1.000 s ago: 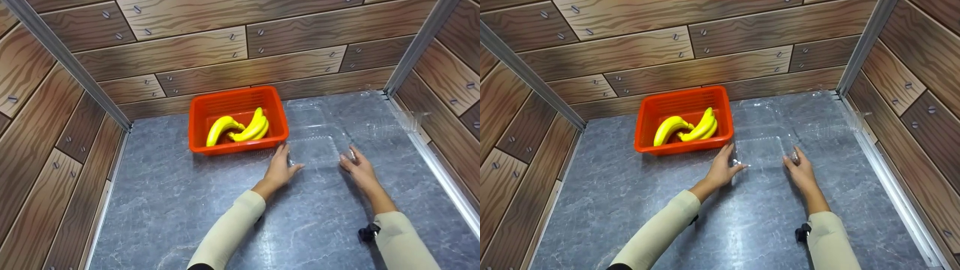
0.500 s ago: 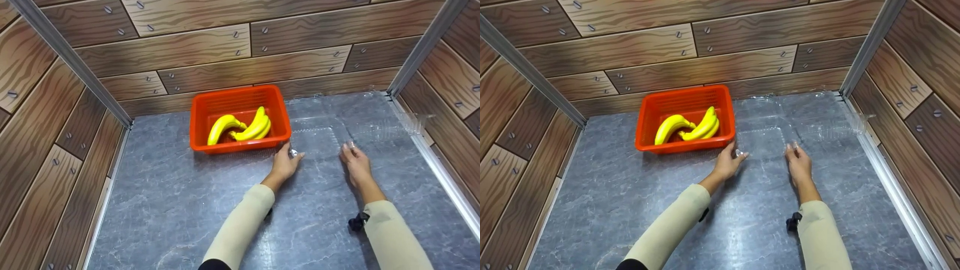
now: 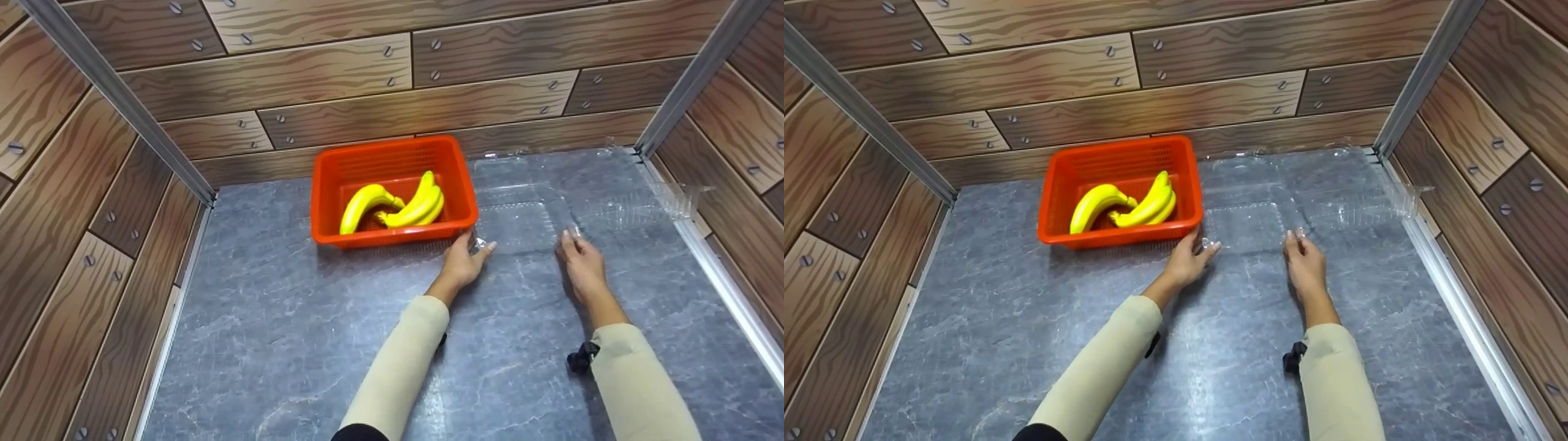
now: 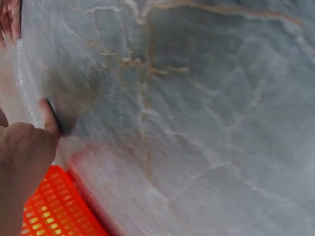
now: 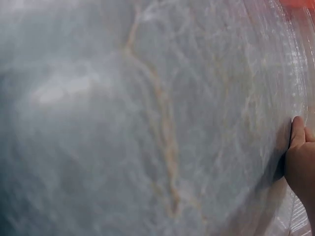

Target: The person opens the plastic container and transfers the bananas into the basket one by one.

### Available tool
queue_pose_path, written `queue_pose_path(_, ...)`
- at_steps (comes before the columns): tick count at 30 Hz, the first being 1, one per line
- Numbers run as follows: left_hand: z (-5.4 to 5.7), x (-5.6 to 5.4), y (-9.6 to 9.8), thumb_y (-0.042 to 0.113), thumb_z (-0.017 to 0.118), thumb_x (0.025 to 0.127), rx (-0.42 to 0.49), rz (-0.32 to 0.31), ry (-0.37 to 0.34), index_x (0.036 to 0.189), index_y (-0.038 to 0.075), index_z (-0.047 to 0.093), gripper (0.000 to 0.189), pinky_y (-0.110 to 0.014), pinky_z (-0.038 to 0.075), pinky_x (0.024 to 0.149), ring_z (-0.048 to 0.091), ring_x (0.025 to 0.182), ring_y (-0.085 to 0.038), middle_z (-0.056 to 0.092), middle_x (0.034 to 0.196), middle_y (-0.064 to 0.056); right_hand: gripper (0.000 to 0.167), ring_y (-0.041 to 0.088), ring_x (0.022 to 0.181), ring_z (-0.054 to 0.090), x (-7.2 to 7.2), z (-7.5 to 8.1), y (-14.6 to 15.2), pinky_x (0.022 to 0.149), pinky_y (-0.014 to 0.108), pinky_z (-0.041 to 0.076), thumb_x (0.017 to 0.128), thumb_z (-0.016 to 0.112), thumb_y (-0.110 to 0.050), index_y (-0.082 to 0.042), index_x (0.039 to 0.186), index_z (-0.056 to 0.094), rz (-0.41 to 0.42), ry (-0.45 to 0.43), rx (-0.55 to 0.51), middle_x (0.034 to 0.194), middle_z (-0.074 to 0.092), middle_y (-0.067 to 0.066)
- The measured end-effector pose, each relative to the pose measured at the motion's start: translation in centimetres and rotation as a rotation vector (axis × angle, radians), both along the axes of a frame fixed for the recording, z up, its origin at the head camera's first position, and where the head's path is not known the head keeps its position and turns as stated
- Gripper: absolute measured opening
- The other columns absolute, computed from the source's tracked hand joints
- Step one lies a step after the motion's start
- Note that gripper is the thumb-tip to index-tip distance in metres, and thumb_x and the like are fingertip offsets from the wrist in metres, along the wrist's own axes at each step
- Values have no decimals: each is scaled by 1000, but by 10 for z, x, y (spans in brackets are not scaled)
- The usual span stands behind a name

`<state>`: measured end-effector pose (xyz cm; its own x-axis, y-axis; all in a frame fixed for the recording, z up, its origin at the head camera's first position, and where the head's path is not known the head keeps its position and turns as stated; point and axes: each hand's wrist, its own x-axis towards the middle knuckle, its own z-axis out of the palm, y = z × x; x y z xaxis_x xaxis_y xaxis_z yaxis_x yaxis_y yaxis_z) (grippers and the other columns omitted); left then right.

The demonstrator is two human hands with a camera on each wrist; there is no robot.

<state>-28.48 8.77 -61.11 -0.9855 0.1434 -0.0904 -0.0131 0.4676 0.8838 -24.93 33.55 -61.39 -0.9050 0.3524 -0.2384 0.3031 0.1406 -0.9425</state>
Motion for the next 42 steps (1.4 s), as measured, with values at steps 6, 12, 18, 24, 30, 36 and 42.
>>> queue_pose_path(6, 16, 8, -4, 42, 76, 99, 80, 34, -72, 163, 21, 47, 74, -34, 45, 124, 60, 146, -20, 61, 158, -7, 60, -5, 123, 60, -1, 3, 3, 111, 11, 49, 113, 49, -32, -6, 165, 36, -37, 61, -197, 169, 42, 11)
queue_pose_path(12, 14, 9, -5, 48, 73, 99, 86, 60, -114, 165, 23, 44, 76, -37, 42, 127, 56, 150, -21, 59, 160, -5, 65, -4, 112, 62, -2, 10, -1, 100, 12, 56, 110, 56, -26, -4, 167, 32, -111, 95, -373, 126, 60, -8)
queue_pose_path(18, 9, 12, -1, 57, 67, 99, -17, 40, -114, 163, 24, 47, 75, -49, 35, 131, 42, 158, -37, 54, 165, -5, 74, 3, 129, 54, -3, 3, 8, 104, 17, 57, 111, 54, -29, -11, 172, 16, -101, 148, -508, 145, 52, -3)
queue_pose_path(24, 9, 18, 0, 59, 69, 98, -94, -14, -114, 168, 28, 36, 84, -43, 33, 133, 39, 161, -29, 47, 170, -2, 76, 4, 124, 58, 0, 1, 16, 97, 21, 61, 110, 52, -33, -8, 172, 15, -98, 160, -607, 129, 60, -6)
queue_pose_path(30, 6, 18, -2, 52, 69, 100, -102, -59, -67, 169, 26, 34, 82, -42, 35, 132, 42, 159, -26, 46, 170, -3, 71, 8, 120, 61, 1, 8, 15, 93, 25, 64, 110, 53, -31, -4, 169, 25, -156, 143, -647, 115, 65, -3)
queue_pose_path(36, -7, 11, -3, 51, 71, 99, -48, -62, -45, 169, 26, 34, 83, -41, 36, 131, 43, 159, -26, 47, 169, -5, 41, 11, 116, 65, 0, 4, 12, 92, 28, 65, 109, 57, -29, -4, 142, 52, -174, 172, -685, 109, 67, 0)
queue_pose_path(42, -13, 7, -2, 53, 70, 99, -38, -46, -32, 168, 23, 35, 83, -41, 38, 130, 46, 157, -27, 49, 168, -6, 60, 9, 116, 65, 1, 1, 9, 94, 25, 64, 108, 58, -32, 3, 155, 43, -144, 191, -614, 116, 66, -1)
